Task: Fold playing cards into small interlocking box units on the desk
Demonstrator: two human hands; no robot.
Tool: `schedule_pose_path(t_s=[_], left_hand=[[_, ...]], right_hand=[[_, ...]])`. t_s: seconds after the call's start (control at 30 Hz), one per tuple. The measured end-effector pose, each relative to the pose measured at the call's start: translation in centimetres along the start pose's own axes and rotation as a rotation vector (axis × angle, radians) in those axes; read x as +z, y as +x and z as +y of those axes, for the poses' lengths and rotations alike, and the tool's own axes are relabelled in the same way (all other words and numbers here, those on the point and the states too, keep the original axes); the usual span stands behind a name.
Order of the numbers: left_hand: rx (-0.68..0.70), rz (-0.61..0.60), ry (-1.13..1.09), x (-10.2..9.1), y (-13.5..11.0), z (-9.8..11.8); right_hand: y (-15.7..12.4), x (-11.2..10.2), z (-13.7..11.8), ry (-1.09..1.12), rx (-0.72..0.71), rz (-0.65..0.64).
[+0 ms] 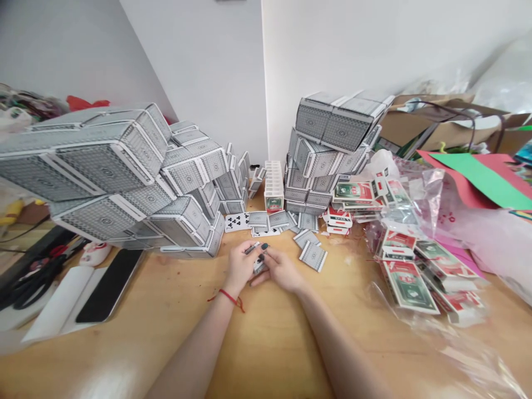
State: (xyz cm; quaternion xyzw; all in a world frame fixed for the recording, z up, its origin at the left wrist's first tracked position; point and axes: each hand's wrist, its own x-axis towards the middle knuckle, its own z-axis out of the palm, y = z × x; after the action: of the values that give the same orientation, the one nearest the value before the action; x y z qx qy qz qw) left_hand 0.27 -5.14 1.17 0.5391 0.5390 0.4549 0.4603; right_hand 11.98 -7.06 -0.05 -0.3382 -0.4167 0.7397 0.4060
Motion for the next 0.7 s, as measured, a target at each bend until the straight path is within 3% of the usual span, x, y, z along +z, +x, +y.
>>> schedule_pose_path(t_s=[0.5, 0.7], left_hand=[[0.044, 0.186, 0.043, 0.87, -0.96, -0.16], [0.003, 0.201, 0.078, -0.02, -0.84, -0.44]], right_hand=[[0.28, 0.55, 0.03, -0.192, -0.043, 0.123], [-0.06, 0.69, -0.52, -0.17, -0.008, 0.126]])
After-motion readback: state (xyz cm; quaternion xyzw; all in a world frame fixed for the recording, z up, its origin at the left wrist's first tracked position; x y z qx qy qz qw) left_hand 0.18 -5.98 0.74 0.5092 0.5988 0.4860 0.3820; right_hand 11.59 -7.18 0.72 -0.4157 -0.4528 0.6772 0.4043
